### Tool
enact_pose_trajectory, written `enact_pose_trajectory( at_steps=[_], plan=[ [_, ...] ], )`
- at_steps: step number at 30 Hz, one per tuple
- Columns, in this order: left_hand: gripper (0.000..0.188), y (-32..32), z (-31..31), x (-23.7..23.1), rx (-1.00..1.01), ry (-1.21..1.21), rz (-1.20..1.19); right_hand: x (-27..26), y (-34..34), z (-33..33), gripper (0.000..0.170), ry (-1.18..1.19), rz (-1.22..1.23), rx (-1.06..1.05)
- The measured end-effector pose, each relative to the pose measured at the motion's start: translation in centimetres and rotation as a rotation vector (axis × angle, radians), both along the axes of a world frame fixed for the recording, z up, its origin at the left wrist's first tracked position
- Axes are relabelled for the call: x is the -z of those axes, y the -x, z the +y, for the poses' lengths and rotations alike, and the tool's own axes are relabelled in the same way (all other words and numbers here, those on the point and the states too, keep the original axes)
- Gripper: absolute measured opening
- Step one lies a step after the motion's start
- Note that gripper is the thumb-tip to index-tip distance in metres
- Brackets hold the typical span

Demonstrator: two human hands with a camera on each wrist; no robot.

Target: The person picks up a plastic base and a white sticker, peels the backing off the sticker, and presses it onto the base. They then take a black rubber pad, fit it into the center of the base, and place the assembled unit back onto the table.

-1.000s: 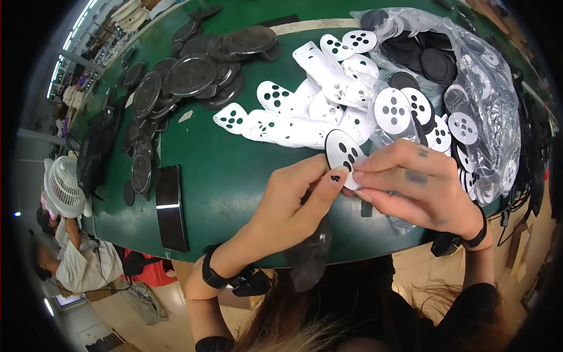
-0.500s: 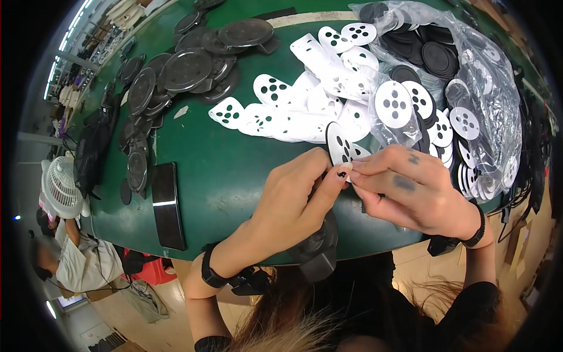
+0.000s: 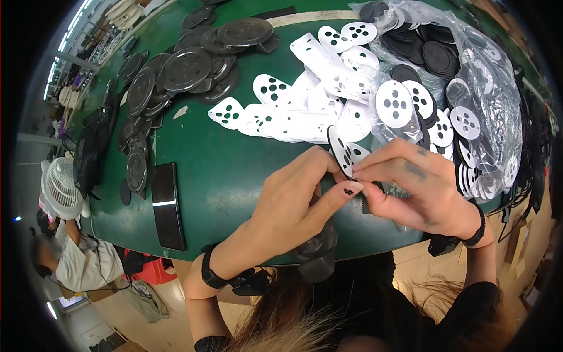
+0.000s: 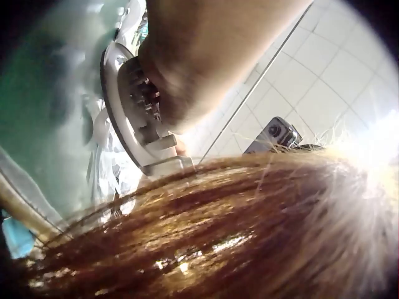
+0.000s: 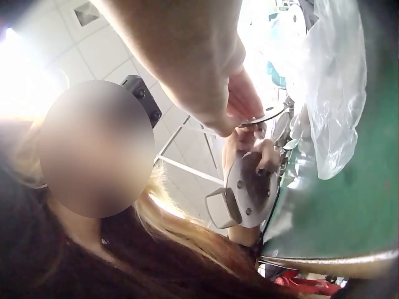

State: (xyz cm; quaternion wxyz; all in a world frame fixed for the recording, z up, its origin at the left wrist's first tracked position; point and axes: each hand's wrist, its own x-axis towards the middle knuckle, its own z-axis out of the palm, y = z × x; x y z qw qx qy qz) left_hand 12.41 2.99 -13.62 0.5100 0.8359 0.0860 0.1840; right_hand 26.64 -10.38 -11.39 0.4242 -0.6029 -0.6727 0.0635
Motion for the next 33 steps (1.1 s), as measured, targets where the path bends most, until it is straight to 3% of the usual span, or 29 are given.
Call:
enact_pose_trajectory(
  at_steps=[5,10,11,12,20,22,26,28,30,31,32,33],
  plan=[
    [0.014,0.0,0.3,-0.3,0.016,-0.07,0.003,-0.4,-0.7,0.0,0.016,0.104,0.125,0.016],
    [0.014,0.4,0.5,-0.9,-0.005,0.254,0.123,-1.5,-2.8,0.1,0.008,0.113,0.247,0.179],
    [0.014,0.5,0.7,-1.2,-0.004,0.253,0.12,-1.3,-3.8,0.3,0.008,0.02,0.244,0.204],
    [0.015,0.5,0.9,-1.5,0.008,0.242,0.123,-1.6,-3.8,0.1,0.006,0.036,0.496,0.263],
    [0.015,0.8,2.5,-2.5,0.162,0.061,0.134,-1.5,-5.7,0.2,0.008,-0.117,0.462,0.494],
    [0.015,0.8,2.6,-2.4,0.177,0.066,0.09,-1.4,-6.1,0.0,0.01,-0.033,0.388,0.351],
    [0.014,0.8,2.7,-2.5,0.181,0.057,0.069,-1.1,-4.0,0.8,0.019,0.014,0.468,0.235],
    [0.014,0.7,2.7,-2.5,0.215,0.043,0.028,-1.6,-3.7,0.3,0.029,0.327,1.032,-0.035],
    [0.014,0.7,2.6,-2.2,0.217,0.051,0.018,0.0,-4.2,-0.4,0.039,0.56,0.997,-0.19],
    [0.015,0.7,2.6,-2.1,0.221,0.059,0.009,0.6,-4.4,-0.2,0.045,0.615,1.028,-0.364],
    [0.015,0.8,2.6,-2.2,0.221,0.058,0.01,0.8,-3.9,0.0,0.045,0.614,1.029,-0.365],
    [0.013,0.8,2.6,-2.4,0.229,0.049,0.036,1.0,-3.2,0.2,0.049,0.576,1.257,-0.513]
  ],
)
